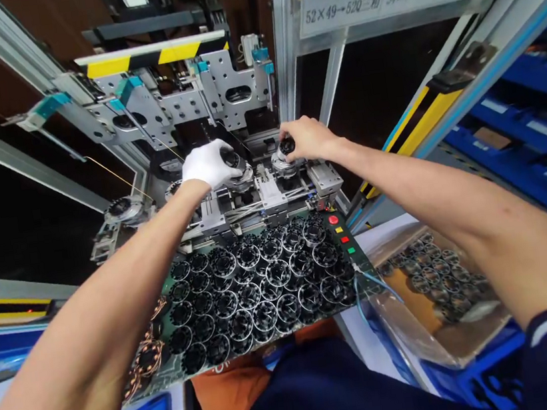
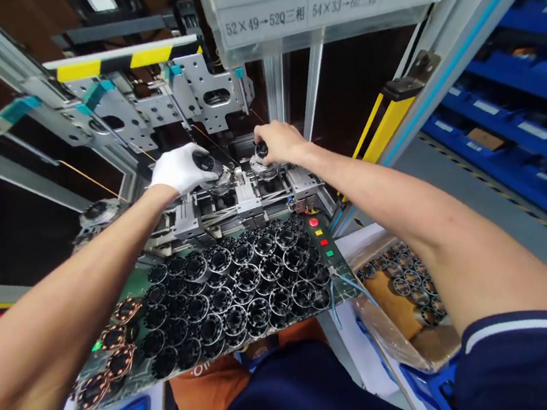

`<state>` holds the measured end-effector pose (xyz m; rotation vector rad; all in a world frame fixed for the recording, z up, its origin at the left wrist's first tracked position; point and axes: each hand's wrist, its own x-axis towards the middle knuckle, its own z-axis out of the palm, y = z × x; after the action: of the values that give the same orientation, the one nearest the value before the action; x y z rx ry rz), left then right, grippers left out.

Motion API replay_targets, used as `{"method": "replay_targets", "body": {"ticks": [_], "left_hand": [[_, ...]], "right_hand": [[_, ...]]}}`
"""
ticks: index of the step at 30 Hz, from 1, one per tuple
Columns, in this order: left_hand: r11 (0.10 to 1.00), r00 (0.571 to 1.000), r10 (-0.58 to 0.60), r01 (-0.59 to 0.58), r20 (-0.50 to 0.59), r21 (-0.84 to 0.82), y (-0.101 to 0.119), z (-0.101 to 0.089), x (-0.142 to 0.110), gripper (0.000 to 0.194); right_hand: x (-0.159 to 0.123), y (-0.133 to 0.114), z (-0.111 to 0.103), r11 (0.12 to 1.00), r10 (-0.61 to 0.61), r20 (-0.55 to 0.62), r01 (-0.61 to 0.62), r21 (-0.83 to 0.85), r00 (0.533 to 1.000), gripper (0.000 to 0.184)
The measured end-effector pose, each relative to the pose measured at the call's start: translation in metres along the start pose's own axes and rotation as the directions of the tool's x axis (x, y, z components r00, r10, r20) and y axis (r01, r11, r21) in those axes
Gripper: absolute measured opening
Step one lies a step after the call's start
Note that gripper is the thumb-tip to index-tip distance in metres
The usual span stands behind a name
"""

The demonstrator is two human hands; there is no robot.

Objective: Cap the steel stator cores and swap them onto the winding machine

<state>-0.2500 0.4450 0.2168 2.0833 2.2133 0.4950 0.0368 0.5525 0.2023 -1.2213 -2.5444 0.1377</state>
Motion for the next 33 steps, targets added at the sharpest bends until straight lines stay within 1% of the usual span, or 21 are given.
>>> {"method": "replay_targets", "body": {"ticks": [2, 4, 6, 9, 12, 15, 18, 20, 21, 23, 25, 27, 28, 30, 32, 33], "left_hand": [[1.0, 0.999, 0.018, -0.019, 0.04, 0.022, -0.007, 0.001, 0.002, 0.084], [0.996, 0.995, 0.044, -0.05, 0.095, 0.068, -0.01, -0.003, 0.005, 0.087], [0.987, 0.985, 0.049, -0.073, 0.163, 0.144, -0.008, -0.008, 0.009, 0.091], [0.961, 0.97, 0.022, -0.087, 0.241, 0.264, 0.002, -0.013, 0.014, 0.091], [0.939, 0.966, 0.01, -0.098, 0.257, 0.329, 0.012, -0.014, 0.021, 0.091], [0.926, 0.96, 0.018, -0.121, 0.279, 0.357, 0.017, -0.017, 0.027, 0.087], [0.92, 0.95, 0.041, -0.156, 0.31, 0.359, 0.019, -0.018, 0.024, 0.082], [0.923, 0.951, 0.073, -0.179, 0.3, 0.342, 0.02, -0.014, 0.012, 0.078], [0.924, 0.952, 0.095, -0.193, 0.291, 0.331, 0.02, -0.008, 0.004, 0.08], [0.927, 0.954, 0.138, -0.219, 0.267, 0.305, 0.02, 0.007, -0.017, 0.095], [0.939, 0.962, 0.156, -0.215, 0.223, 0.27, 0.019, 0.026, -0.036, 0.113], [0.958, 0.969, 0.144, -0.188, 0.203, 0.216, 0.017, 0.045, -0.048, 0.119], [0.966, 0.971, 0.129, -0.17, 0.203, 0.194, 0.016, 0.053, -0.051, 0.119], [0.975, 0.969, 0.11, -0.149, 0.221, 0.164, 0.013, 0.064, -0.051, 0.118], [0.978, 0.967, 0.107, -0.143, 0.23, 0.15, 0.012, 0.065, -0.047, 0.119], [0.98, 0.967, 0.106, -0.141, 0.233, 0.141, 0.012, 0.061, -0.045, 0.118]], "right_hand": [[0.003, 0.006, 0.002, 1.0, -0.025, 0.018, 0.025, 0.003, 1.0, 0.064], [0.01, 0.011, 0.0, 0.999, -0.052, 0.044, 0.052, 0.007, 0.998, 0.065], [0.017, 0.015, -0.003, 0.997, -0.077, 0.08, 0.076, 0.01, 0.994, 0.066], [0.028, 0.017, -0.007, 0.994, -0.103, 0.148, 0.107, -0.014, 0.984, 0.068], [0.038, 0.02, -0.009, 0.99, -0.116, 0.214, 0.13, -0.053, 0.97, 0.068], [0.048, 0.026, -0.011, 0.985, -0.128, 0.279, 0.154, -0.072, 0.952, 0.068], [0.049, 0.027, -0.01, 0.983, -0.119, 0.332, 0.158, -0.093, 0.936, 0.066], [0.037, 0.022, -0.004, 0.982, -0.119, 0.322, 0.158, -0.099, 0.939, 0.066], [0.028, 0.018, 0.001, 0.982, -0.127, 0.3, 0.162, -0.095, 0.945, 0.068], [0.002, 0.01, 0.016, 0.982, -0.151, 0.241, 0.173, -0.073, 0.959, 0.078], [-0.027, 0.003, 0.035, 0.984, -0.158, 0.194, 0.17, -0.048, 0.968, 0.094], [-0.052, 0.0, 0.051, 0.987, -0.152, 0.149, 0.158, -0.028, 0.977, 0.104], [-0.06, 0.0, 0.058, 0.988, -0.151, 0.123, 0.154, -0.017, 0.981, 0.105], [-0.069, 0.001, 0.065, 0.988, -0.155, 0.081, 0.155, 0.006, 0.985, 0.104], [-0.068, 0.002, 0.067, 0.988, -0.151, 0.057, 0.15, 0.021, 0.987, 0.099], [-0.066, 0.003, 0.066, 0.99, -0.143, 0.046, 0.142, 0.024, 0.989, 0.095]]}}
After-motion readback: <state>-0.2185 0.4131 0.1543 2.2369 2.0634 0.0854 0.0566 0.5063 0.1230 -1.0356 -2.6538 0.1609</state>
